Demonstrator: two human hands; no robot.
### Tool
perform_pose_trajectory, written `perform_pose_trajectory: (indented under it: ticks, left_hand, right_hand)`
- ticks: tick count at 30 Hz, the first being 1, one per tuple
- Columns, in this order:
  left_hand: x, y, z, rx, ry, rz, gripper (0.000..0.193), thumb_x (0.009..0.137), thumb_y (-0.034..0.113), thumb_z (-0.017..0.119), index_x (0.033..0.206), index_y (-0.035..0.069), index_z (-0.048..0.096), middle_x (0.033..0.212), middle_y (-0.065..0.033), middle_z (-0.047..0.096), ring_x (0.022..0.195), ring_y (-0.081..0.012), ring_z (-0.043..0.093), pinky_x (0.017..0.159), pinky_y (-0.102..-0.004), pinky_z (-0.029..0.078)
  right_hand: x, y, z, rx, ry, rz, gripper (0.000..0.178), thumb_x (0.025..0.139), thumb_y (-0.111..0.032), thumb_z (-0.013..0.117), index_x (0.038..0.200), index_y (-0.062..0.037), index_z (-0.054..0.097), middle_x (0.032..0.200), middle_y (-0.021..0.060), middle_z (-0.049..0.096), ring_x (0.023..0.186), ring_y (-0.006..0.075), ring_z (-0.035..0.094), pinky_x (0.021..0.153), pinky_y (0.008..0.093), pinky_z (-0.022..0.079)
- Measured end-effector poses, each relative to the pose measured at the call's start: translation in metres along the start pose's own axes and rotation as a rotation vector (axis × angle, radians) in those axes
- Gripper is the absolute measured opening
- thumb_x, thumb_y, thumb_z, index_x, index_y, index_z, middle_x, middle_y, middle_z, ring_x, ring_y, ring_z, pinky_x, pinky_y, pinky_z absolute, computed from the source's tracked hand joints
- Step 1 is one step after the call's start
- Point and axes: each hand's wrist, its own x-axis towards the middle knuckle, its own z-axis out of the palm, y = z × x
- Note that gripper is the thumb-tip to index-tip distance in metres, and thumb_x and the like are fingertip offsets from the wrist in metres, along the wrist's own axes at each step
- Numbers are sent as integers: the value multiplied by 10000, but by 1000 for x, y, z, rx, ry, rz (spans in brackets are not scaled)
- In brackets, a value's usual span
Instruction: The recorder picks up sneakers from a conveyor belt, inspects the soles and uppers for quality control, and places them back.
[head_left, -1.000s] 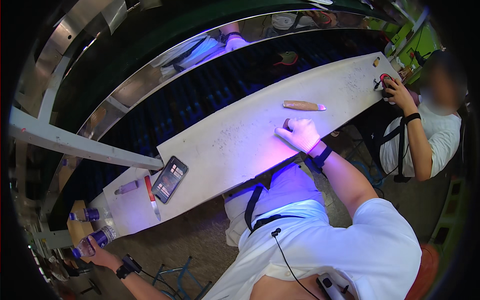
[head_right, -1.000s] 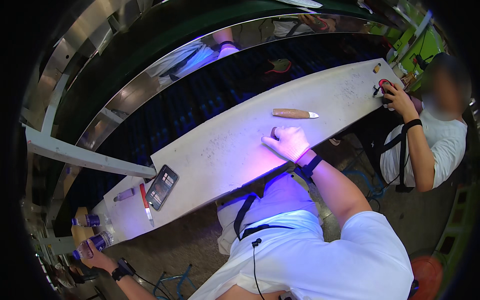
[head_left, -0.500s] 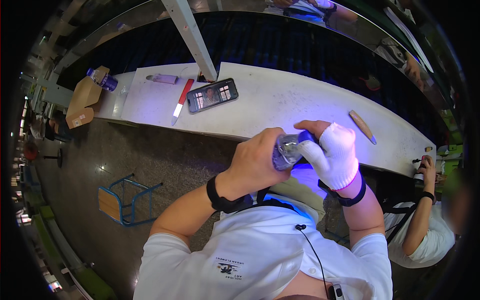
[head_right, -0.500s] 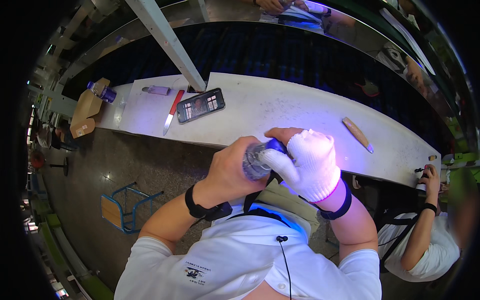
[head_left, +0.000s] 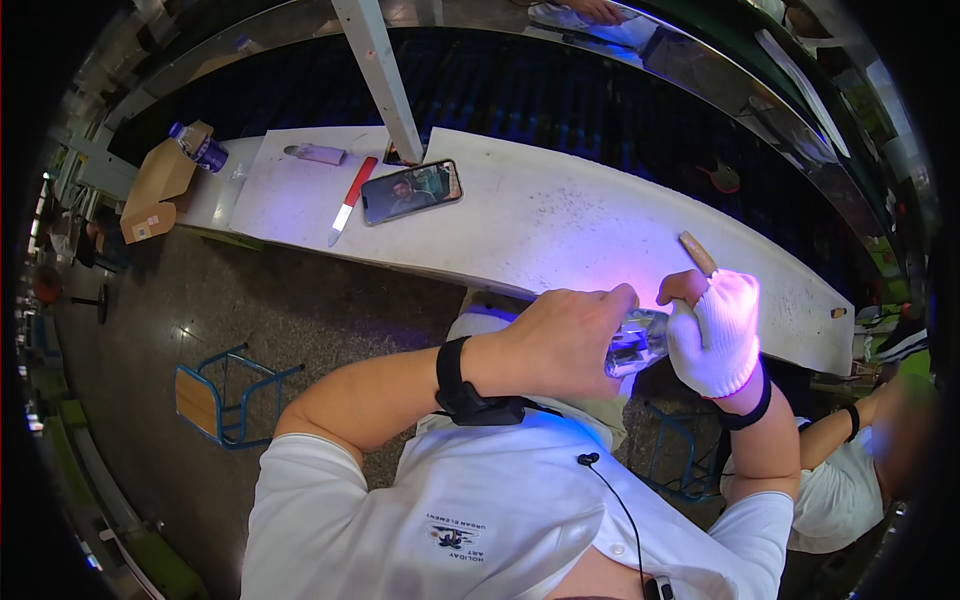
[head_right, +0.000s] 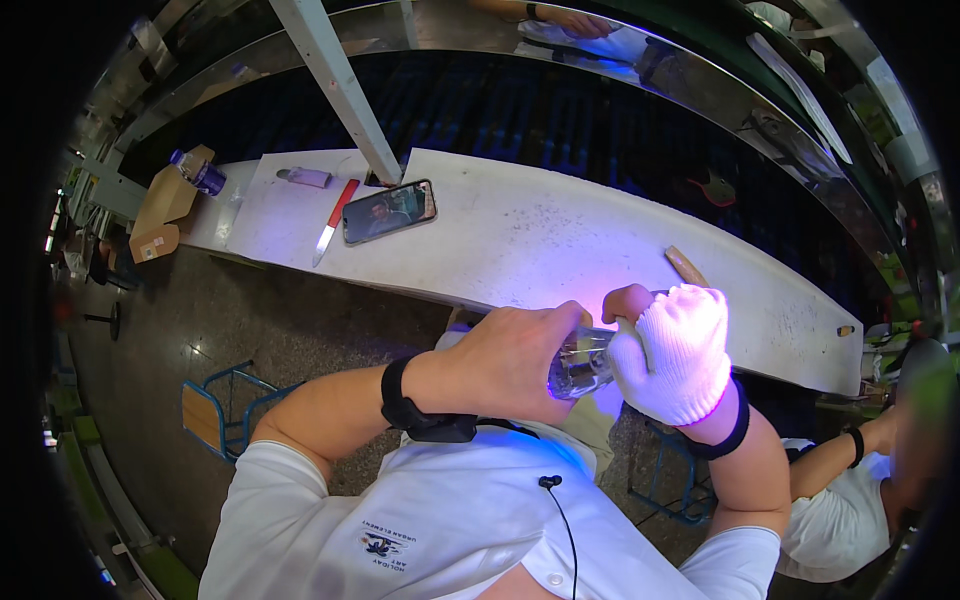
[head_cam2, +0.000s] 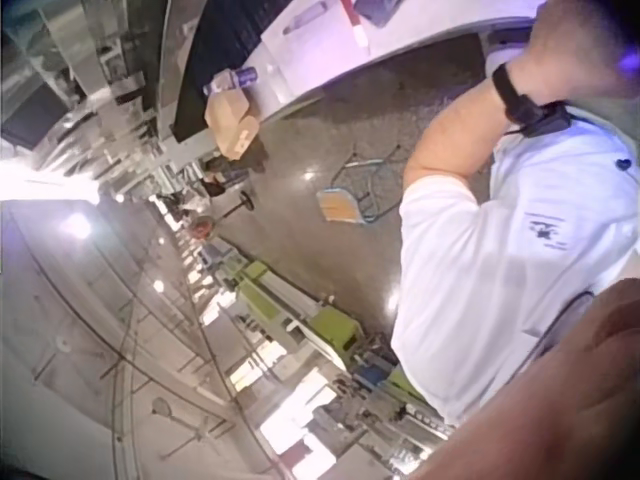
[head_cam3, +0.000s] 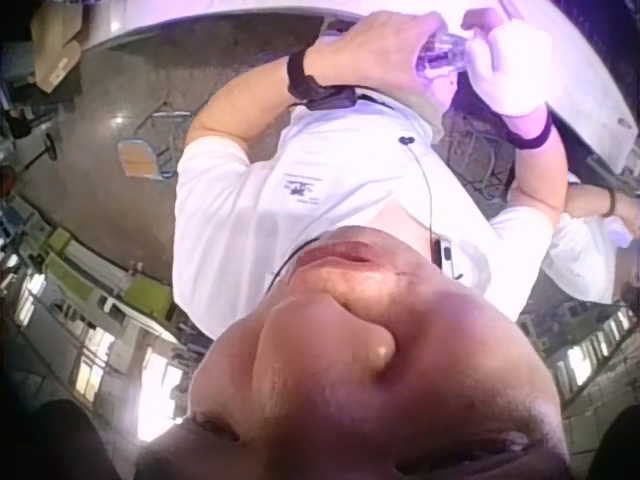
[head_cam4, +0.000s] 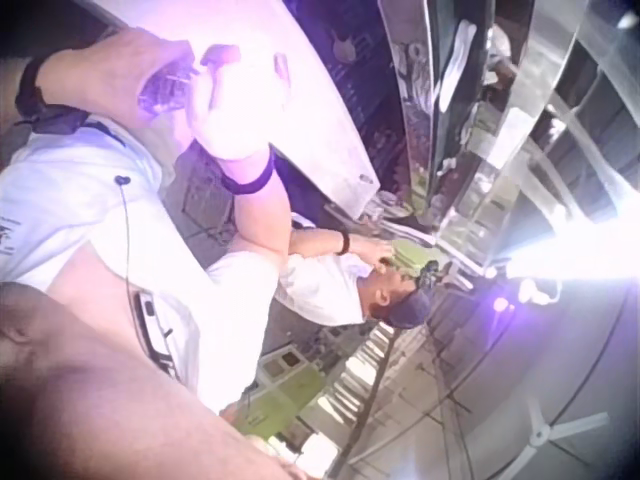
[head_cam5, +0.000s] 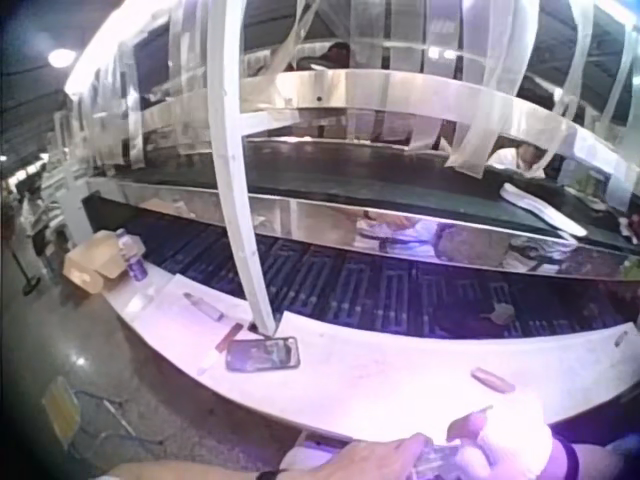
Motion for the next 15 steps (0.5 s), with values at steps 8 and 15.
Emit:
perform_pose_trajectory:
  ticks: [8, 15]
  left_hand:
    - [11, 9, -26, -600, -362, 310, 679, 626, 161, 861, 1221, -20, 590, 894, -138, 694, 793, -265, 687, 802, -377, 565]
    - [20, 34, -11, 12, 469, 164, 649, 658, 176, 875, 1190, 33, 533, 927, -171, 691, 856, -402, 718, 741, -490, 577]
  right_hand:
    - [40, -22, -58, -50, -168, -508, 391, 453, -269, 749, 823, -183, 653, 562, -49, 360, 456, 165, 452, 417, 355, 284]
    - [69, -25, -64, -309, -51, -163, 294, 657, -103, 749, 937, -118, 661, 557, 62, 493, 508, 305, 576, 500, 412, 398]
